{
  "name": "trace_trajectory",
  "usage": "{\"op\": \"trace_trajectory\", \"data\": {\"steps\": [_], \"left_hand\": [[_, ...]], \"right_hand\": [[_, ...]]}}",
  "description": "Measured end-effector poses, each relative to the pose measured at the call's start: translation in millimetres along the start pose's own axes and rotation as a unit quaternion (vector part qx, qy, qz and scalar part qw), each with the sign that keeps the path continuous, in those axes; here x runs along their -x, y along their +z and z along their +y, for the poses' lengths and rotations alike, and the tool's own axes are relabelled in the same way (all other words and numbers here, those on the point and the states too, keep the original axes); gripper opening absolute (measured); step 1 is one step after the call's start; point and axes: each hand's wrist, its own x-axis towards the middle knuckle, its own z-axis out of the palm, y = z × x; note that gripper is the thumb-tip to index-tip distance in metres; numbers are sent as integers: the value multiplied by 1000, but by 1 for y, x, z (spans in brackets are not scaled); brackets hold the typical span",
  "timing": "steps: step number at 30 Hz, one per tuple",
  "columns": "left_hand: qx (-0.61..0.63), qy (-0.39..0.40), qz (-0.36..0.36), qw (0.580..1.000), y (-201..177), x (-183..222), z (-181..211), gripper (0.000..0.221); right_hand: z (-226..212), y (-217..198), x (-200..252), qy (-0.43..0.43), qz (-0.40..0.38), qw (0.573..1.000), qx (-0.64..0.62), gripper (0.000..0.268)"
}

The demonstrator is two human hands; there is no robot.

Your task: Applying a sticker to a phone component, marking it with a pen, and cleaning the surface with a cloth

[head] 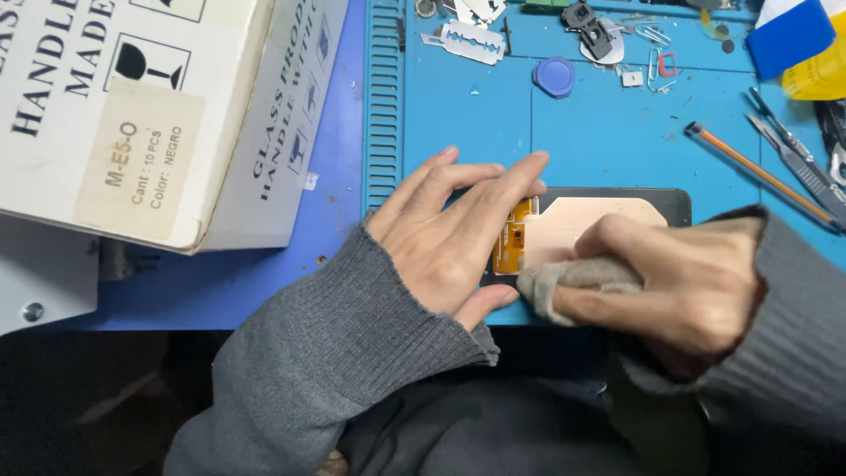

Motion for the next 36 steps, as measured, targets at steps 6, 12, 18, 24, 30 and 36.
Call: {"op": "trace_trajectory", "data": {"steps": [6,12,18,24,30,36], "left_hand": [[-3,3,-3,1000,1,1,-1,119],[4,-3,-30,1000,-8,-3,5,112],[11,11,-25,1000,-7,-3,2,113],[-23,10,-36,999,-10,-5,5,109],[-191,78,127,970,15,-9,0,99],[-161,66,197,965,24,-20,21,86]], "right_hand": [[-6,-6,-14,183,-96,975,76,39],[24,-3,-12,12,63,989,132,39],[26,-7,-8,-140,87,973,161,52],[-16,-2,19,-175,108,978,19,24],[78,13,80,-59,19,992,108,64],[77,23,96,102,104,989,-37,44]]}}
